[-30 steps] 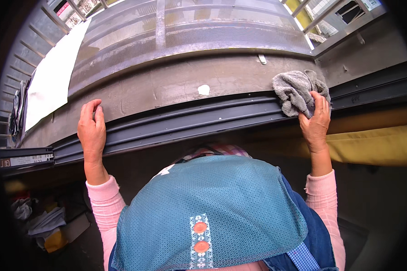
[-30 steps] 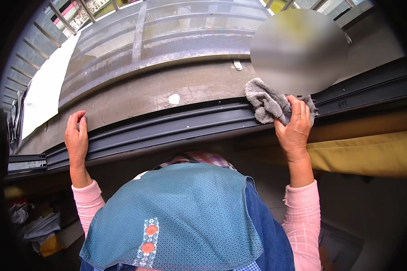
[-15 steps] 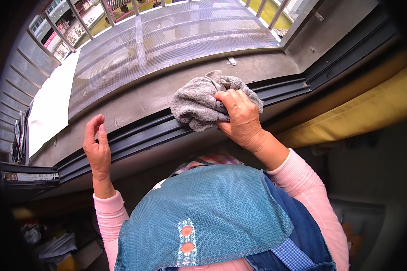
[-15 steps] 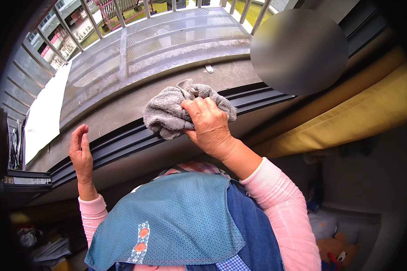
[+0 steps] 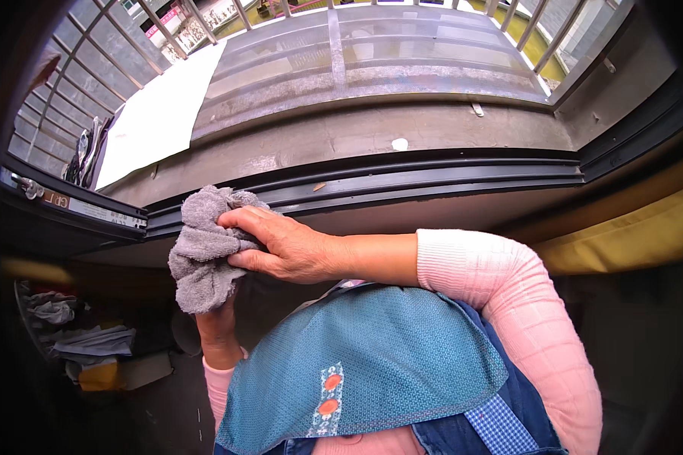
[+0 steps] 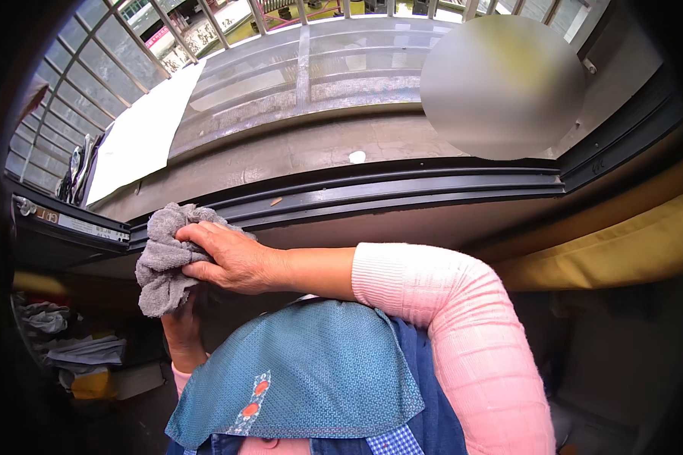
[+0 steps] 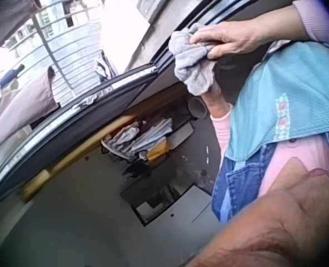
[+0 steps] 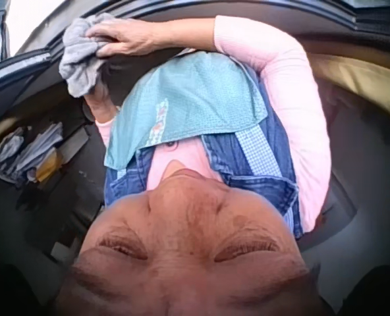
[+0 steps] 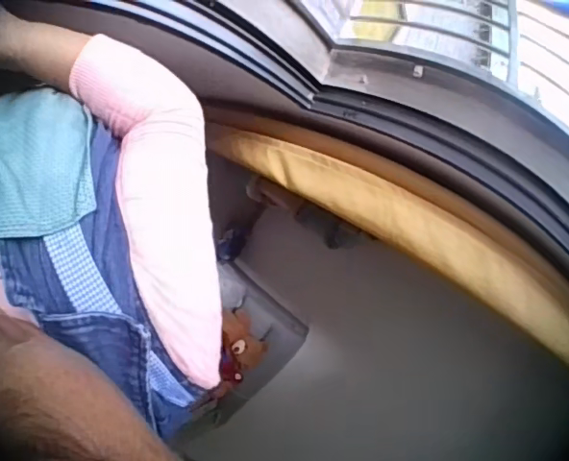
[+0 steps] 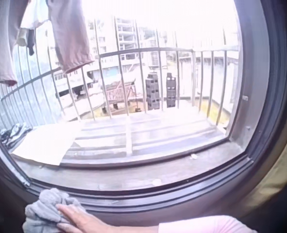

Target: The person wipes the window frame and sill with a gray cloth, moving along the horizontal track and corners. The person then closes the window at the end of the clip.

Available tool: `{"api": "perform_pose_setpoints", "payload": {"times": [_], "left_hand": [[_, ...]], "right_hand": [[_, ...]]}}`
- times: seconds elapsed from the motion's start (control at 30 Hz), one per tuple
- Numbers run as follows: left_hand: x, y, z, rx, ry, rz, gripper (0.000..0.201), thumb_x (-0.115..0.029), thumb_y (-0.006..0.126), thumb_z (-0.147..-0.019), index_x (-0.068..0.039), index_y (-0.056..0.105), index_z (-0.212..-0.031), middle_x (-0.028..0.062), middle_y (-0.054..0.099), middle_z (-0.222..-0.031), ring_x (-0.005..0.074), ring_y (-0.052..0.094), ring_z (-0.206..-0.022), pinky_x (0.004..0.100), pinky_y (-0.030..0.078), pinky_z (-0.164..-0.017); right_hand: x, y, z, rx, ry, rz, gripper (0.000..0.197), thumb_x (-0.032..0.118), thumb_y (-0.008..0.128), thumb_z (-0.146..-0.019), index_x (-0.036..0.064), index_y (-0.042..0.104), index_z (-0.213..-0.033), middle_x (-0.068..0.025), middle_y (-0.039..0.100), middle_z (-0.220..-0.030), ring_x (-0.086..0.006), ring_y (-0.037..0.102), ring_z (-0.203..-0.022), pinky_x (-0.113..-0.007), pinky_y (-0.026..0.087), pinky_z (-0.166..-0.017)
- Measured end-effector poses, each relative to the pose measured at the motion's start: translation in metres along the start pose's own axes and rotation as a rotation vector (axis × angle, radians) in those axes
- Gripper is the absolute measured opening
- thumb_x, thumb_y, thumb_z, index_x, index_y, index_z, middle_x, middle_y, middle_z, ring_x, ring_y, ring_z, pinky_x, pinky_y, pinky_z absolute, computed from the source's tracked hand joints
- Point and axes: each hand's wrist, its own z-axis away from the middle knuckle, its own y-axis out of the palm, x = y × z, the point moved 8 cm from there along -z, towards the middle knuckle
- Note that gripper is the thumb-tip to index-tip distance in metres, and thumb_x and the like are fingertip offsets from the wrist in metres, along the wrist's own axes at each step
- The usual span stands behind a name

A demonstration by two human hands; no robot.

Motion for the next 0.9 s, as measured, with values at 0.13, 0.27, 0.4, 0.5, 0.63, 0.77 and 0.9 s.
{"api": "perform_pose_setpoints", "payload": {"times": [0.13, 0.27, 0.4, 0.5, 0.63, 0.77, 0.9], "left_hand": [[-0.024, -0.058, 0.014, -0.041, 0.128, -0.059, 0.037, -0.029, 0.055, -0.094, -0.004, 0.053, -0.122, 0.0117, 0.057, -0.121, 0.0233, 0.056, -0.112, 0.0379, 0.044, -0.1], [-0.014, -0.098, 0.047, -0.351, -0.096, 0.215, 0.031, -0.025, 0.051, -0.095, -0.004, 0.054, -0.117, 0.0098, 0.059, -0.114, 0.0227, 0.057, -0.106, 0.0401, 0.046, -0.095], [-0.028, -0.125, 0.033, -0.377, 0.081, -0.041, 0.029, -0.015, 0.046, -0.097, 0.0, 0.057, -0.12, 0.0112, 0.062, -0.113, 0.022, 0.06, -0.103, 0.0372, 0.049, -0.094], [-0.079, -0.124, 0.003, -0.434, 0.298, -0.126, 0.031, -0.01, 0.05, -0.096, 0.0, 0.055, -0.125, 0.0115, 0.061, -0.118, 0.021, 0.061, -0.105, 0.0356, 0.049, -0.095], [-0.141, -0.109, -0.037, -0.43, 0.479, -0.036, 0.033, -0.008, 0.05, -0.095, -0.003, 0.055, -0.127, 0.0131, 0.06, -0.122, 0.0211, 0.06, -0.106, 0.0358, 0.048, -0.096], [-0.103, -0.06, -0.075, -0.205, 0.445, -0.721, 0.039, 0.013, 0.051, -0.082, -0.005, 0.062, -0.116, 0.0076, 0.067, -0.112, 0.0171, 0.061, -0.101, 0.026, 0.044, -0.092], [-0.021, -0.011, -0.078, 0.068, 0.306, -1.411, 0.034, -0.008, 0.068, -0.075, -0.006, 0.059, -0.108, 0.0141, 0.058, -0.099, 0.0329, 0.057, -0.095, 0.0405, 0.046, -0.084]], "right_hand": [[-0.018, 0.046, -0.009, 0.374, 0.207, -0.092, 0.056, 0.034, 0.065, -0.089, 0.004, 0.043, -0.131, -0.02, 0.058, -0.114, -0.0356, 0.058, -0.106, -0.041, 0.047, -0.091], [-0.009, 0.039, -0.011, 0.365, 0.071, 0.328, 0.057, 0.035, 0.07, -0.083, 0.0052, 0.047, -0.125, -0.0172, 0.058, -0.108, -0.0355, 0.061, -0.097, -0.043, 0.049, -0.083], [0.024, 0.015, -0.03, 0.365, -0.09, 0.621, 0.052, 0.02, 0.072, -0.078, 0.0081, 0.049, -0.123, -0.0124, 0.055, -0.103, -0.0326, 0.061, -0.089, -0.041, 0.052, -0.074], [0.065, -0.04, -0.049, 0.189, -0.183, 0.709, 0.046, 0.019, 0.071, -0.077, 0.0085, 0.055, -0.118, -0.0134, 0.061, -0.1, -0.0329, 0.064, -0.092, -0.041, 0.053, -0.076], [0.099, -0.101, -0.046, 0.017, -0.361, 0.849, 0.043, 0.013, 0.072, -0.078, 0.0099, 0.056, -0.117, -0.0118, 0.063, -0.103, -0.0325, 0.064, -0.095, -0.04, 0.052, -0.08], [0.082, -0.133, 0.003, 0.115, -0.031, 1.016, 0.045, 0.016, 0.072, -0.077, 0.0108, 0.055, -0.118, -0.0113, 0.061, -0.105, -0.0313, 0.063, -0.092, -0.04, 0.05, -0.078], [0.049, -0.151, 0.073, 0.084, 0.165, 1.539, 0.049, 0.016, 0.074, -0.072, 0.0107, 0.055, -0.118, -0.0118, 0.055, -0.106, -0.0271, 0.055, -0.096, -0.038, 0.044, -0.081]]}}
